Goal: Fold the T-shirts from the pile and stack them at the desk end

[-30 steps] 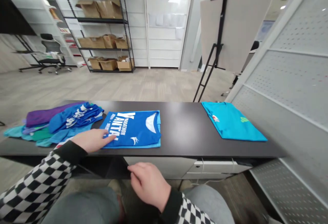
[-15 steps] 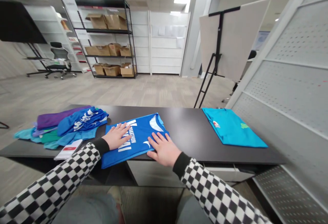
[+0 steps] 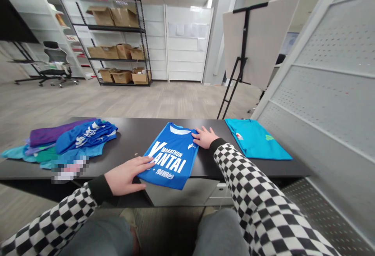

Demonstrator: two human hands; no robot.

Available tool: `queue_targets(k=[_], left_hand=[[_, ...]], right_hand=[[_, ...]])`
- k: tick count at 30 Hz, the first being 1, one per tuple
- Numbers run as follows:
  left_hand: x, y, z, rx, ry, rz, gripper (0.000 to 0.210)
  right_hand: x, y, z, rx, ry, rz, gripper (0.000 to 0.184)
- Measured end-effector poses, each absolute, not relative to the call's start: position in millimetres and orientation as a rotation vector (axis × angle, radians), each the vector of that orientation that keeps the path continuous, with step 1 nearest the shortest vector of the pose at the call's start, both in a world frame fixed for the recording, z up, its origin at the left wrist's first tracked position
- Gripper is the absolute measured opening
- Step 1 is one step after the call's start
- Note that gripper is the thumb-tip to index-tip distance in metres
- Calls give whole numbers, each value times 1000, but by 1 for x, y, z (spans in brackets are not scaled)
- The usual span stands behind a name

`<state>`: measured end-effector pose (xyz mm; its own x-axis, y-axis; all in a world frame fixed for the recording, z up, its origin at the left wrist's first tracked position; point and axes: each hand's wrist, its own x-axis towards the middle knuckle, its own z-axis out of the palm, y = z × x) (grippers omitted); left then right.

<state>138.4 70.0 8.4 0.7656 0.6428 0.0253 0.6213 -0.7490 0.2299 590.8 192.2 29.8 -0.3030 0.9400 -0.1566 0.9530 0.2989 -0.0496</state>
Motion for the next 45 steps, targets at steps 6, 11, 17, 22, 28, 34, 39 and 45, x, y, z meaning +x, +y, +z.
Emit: queue_targets(k=[6,11,17,22,28,34,39,45], left_hand=[[161,60,-19,2889,1107,158,81],[181,56,-35,2908,1187,295,68],[192,44,-38,2863,1206,372,67],[244,33,-24,2815,1108,430,63],[290,9,-16,2658,1185,455,59],[266,-8,-32,2741,1134,382,64],[243,-7,-32,2800,1009,486,63],[258,16,37,2507,880,635,35]], right_hand=[[570,196,34,2013,2392,-145,57],[537,112,46,2074,2822,-40,53],[504,-63,-26,2830,2543,-1476,41],[483,-110,-76,2621,998,-3257,65],[492,-66,-41,2145,718,-3835,55],[518,-40,-35,2943,810,-3441,32],[540,-40,-26,3107,994,-3166,33],[575,-28,23,3133,1327,-2993,26]])
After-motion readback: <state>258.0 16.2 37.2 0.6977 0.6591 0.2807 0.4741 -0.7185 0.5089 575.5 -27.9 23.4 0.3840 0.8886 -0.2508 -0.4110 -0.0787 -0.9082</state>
